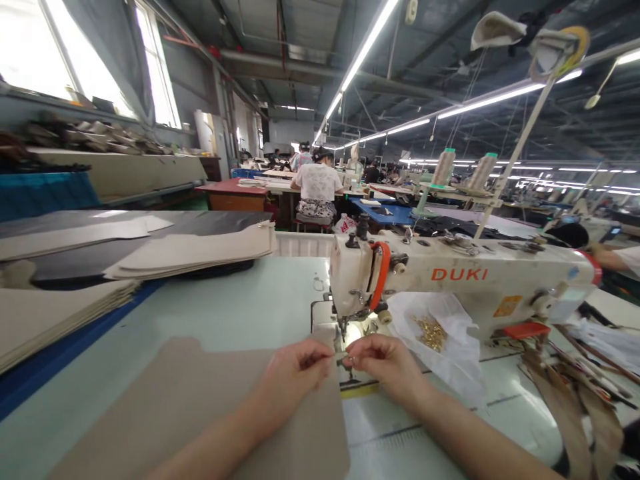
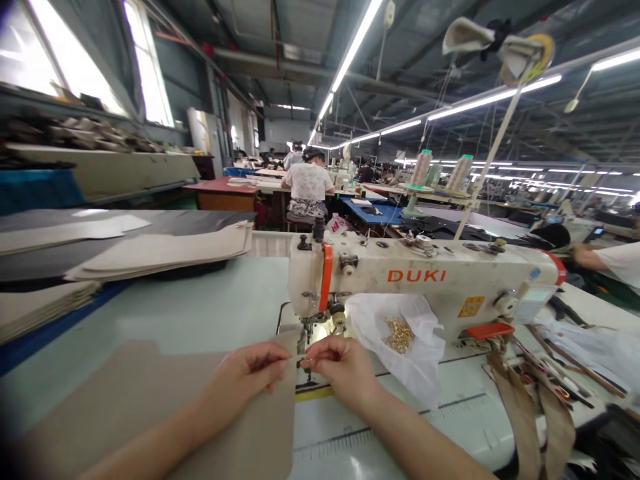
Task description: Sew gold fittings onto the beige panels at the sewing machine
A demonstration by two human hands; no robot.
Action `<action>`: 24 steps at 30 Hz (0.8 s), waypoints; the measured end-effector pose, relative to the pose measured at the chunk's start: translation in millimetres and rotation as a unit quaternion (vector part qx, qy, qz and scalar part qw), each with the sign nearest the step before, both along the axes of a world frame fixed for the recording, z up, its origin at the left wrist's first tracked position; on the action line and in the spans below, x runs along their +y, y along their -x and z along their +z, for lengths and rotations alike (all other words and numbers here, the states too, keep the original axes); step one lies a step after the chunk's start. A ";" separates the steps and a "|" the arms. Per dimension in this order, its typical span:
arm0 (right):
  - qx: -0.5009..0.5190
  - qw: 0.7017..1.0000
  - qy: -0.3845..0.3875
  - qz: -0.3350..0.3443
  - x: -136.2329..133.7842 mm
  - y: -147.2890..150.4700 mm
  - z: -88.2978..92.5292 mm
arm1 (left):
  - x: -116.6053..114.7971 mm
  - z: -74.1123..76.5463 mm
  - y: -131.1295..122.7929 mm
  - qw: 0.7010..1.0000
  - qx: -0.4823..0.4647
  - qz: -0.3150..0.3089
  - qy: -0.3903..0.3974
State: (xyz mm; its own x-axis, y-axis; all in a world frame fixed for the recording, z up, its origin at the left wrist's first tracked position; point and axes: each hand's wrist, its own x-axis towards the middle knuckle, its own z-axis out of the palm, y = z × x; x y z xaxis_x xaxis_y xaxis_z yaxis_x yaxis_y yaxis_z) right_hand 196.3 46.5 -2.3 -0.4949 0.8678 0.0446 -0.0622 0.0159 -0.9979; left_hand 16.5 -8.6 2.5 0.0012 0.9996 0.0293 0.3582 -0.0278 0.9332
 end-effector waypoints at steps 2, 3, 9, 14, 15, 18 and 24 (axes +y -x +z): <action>0.004 1.000 0.013 0.008 0.2 2.7 -1.1 | 1.3 -0.5 -1.1 1.000 -0.020 0.004 0.016; 0.002 1.000 0.015 0.011 0.2 3.3 -1.3 | 1.8 -1.0 -1.5 0.999 -0.024 0.006 0.021; 0.001 0.999 -0.037 -0.009 -0.3 4.3 -6.0 | 2.8 -2.9 -3.1 0.999 -0.022 0.021 0.027; 0.034 0.997 -0.052 -0.037 -2.9 8.4 -12.8 | 0.7 2.2 -8.1 0.999 -0.027 0.015 0.028; 0.041 0.997 -0.051 -0.036 -3.9 9.3 -13.7 | 0.1 3.2 -9.0 0.999 -0.021 0.014 0.026; 0.038 0.996 -0.074 -0.036 -7.1 11.1 -15.5 | -1.2 4.8 -10.9 1.000 -0.001 0.025 0.017; 0.007 0.986 -0.152 -0.062 -12.3 11.2 -13.3 | -2.6 5.0 -12.7 0.998 0.031 0.053 -0.003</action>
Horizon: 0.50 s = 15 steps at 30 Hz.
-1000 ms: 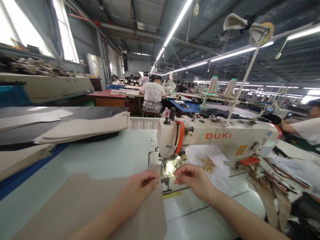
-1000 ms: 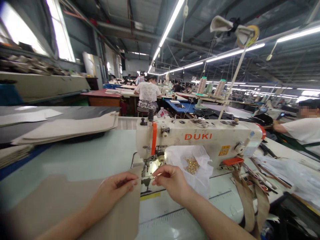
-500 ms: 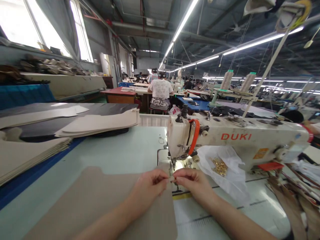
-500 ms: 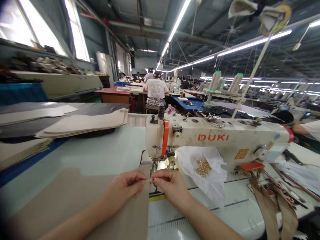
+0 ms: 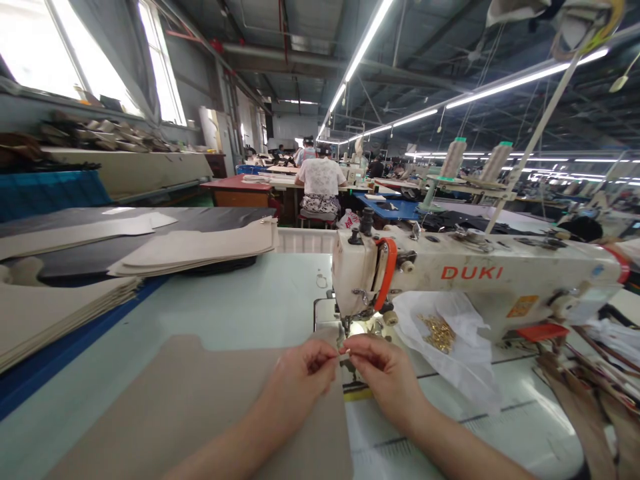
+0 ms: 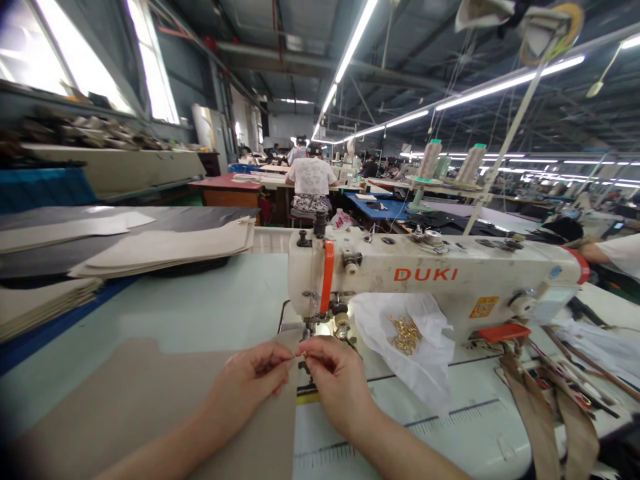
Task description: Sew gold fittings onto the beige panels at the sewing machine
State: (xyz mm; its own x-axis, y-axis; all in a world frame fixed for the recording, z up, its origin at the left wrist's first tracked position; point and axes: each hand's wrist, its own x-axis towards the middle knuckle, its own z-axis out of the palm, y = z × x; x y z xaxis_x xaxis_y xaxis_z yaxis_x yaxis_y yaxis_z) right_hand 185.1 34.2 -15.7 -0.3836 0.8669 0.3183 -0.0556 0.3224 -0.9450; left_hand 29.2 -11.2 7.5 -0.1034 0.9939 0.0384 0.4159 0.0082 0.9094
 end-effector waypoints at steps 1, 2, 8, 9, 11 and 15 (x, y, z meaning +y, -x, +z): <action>0.002 1.000 -0.001 0.000 -0.6 0.2 0.5 | -0.2 -0.2 -0.5 1.000 -0.002 0.004 0.000; 0.005 1.000 -0.001 -0.002 -1.1 0.6 0.9 | -0.4 -0.4 -1.2 1.000 -0.005 0.007 0.001; 0.007 0.998 -0.027 -0.051 -1.3 4.1 1.2 | -1.2 -2.5 -6.7 0.999 -0.042 0.000 0.001; 0.004 0.998 -0.042 -0.056 -1.3 4.3 1.4 | -1.5 -2.8 -7.4 0.999 -0.051 -0.006 0.002; -0.005 0.994 -0.084 -0.065 -2.0 4.5 2.2 | -1.9 -3.1 -8.5 0.997 -0.070 -0.018 0.008; -0.037 0.981 -0.176 -0.069 -7.2 5.0 5.0 | -0.9 -3.1 -8.8 0.994 -0.101 -0.024 0.021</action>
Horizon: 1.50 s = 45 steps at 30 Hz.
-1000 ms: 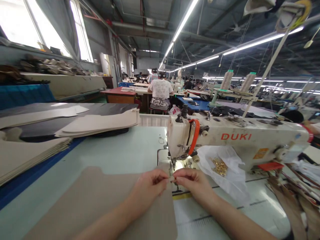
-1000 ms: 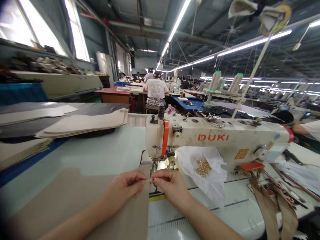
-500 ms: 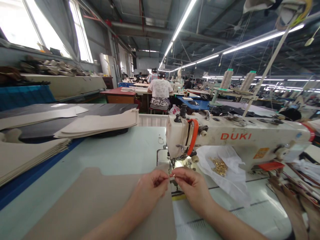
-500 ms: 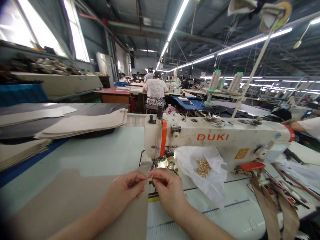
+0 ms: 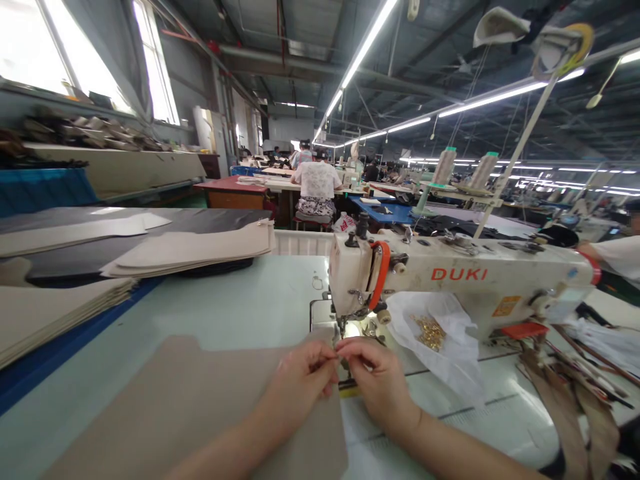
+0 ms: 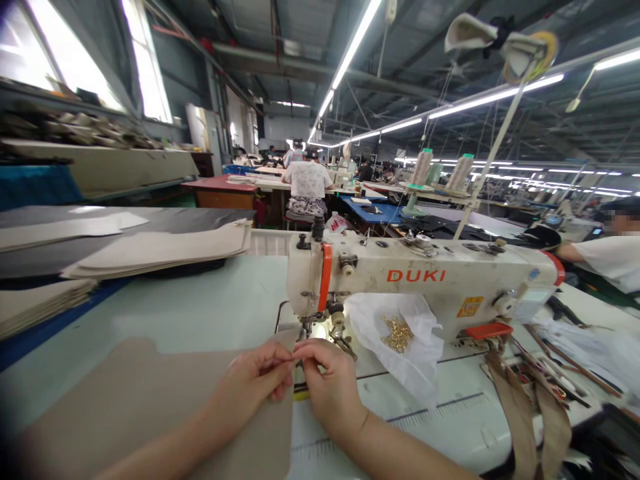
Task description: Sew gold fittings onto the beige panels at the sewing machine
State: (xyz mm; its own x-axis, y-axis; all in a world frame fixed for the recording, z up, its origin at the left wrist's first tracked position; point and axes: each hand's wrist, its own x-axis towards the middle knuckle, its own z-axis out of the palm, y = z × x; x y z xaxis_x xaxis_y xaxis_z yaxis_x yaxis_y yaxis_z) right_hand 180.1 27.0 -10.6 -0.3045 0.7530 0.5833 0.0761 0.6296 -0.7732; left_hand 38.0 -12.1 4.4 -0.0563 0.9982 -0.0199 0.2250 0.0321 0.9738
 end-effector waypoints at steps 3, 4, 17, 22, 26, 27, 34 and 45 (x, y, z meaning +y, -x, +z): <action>-0.046 0.997 -0.048 0.026 -7.0 0.7 2.3 | 2.9 0.0 3.1 1.000 -0.027 0.007 0.000; -0.061 0.996 -0.060 0.037 -9.2 0.7 3.3 | 3.9 0.1 4.9 0.999 -0.038 0.005 -0.003; -0.042 0.951 0.279 0.125 13.8 -2.1 16.5 | 0.9 -1.7 18.7 0.993 -0.076 -0.084 0.017; -0.006 0.906 0.370 0.205 20.5 -2.0 19.1 | 0.3 9.2 23.8 0.991 -0.112 -0.063 0.025; 0.056 0.908 0.375 0.175 20.4 2.0 13.0 | 0.8 16.1 26.5 0.975 -0.196 -0.034 0.096; 0.068 0.909 0.376 0.167 20.0 3.2 11.3 | 1.2 16.5 26.5 0.972 -0.203 -0.036 0.110; 0.073 0.920 0.357 0.144 18.0 7.9 4.3 | 6.9 16.0 23.0 0.986 -0.130 -0.029 0.102; -0.061 0.971 0.213 0.092 -0.7 3.4 12.8 | 0.9 14.1 20.7 0.983 0.180 0.025 -0.002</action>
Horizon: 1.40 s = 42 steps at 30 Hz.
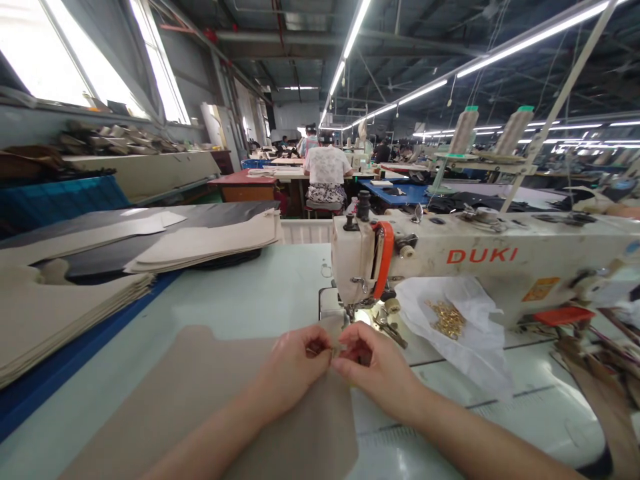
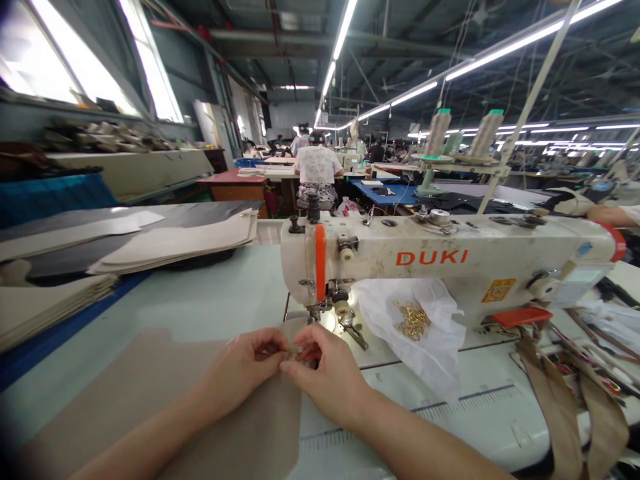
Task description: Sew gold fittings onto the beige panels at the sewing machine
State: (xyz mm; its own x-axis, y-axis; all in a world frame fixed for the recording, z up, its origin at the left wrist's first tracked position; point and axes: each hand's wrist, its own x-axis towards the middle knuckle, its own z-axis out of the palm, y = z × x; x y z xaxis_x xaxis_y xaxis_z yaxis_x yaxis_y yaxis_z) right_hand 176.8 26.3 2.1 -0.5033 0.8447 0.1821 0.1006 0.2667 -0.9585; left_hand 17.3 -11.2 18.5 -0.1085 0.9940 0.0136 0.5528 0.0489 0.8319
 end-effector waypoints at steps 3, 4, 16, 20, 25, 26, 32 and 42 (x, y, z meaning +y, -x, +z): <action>-0.028 1.000 -0.012 0.003 -0.2 -0.3 -0.8 | -2.1 3.0 -1.4 0.999 0.045 0.016 -0.007; -0.031 0.999 -0.018 0.006 0.5 -0.5 -1.6 | -2.4 3.9 -1.8 0.999 0.050 0.020 -0.004; -0.065 0.983 -0.171 0.007 2.4 -1.8 0.6 | -2.1 4.4 -3.2 0.998 0.049 0.033 0.011; -0.016 0.994 -0.110 0.001 6.3 -1.7 -2.6 | -3.3 7.7 -4.2 0.998 0.045 0.039 0.009; 0.045 0.999 0.010 -0.020 8.6 1.5 -5.5 | -0.9 3.0 -2.5 0.998 -0.047 0.030 0.006; 0.058 0.998 0.027 -0.026 8.8 2.7 -5.7 | 0.3 1.5 -2.3 0.996 -0.078 0.029 0.007; 0.082 0.994 0.045 -0.054 8.3 7.5 -6.5 | 4.0 -3.4 -3.2 0.980 -0.191 0.041 0.025; 0.064 0.993 0.076 -0.059 7.4 6.4 -4.4 | -1.2 -9.2 -5.8 0.991 -0.111 0.010 -0.075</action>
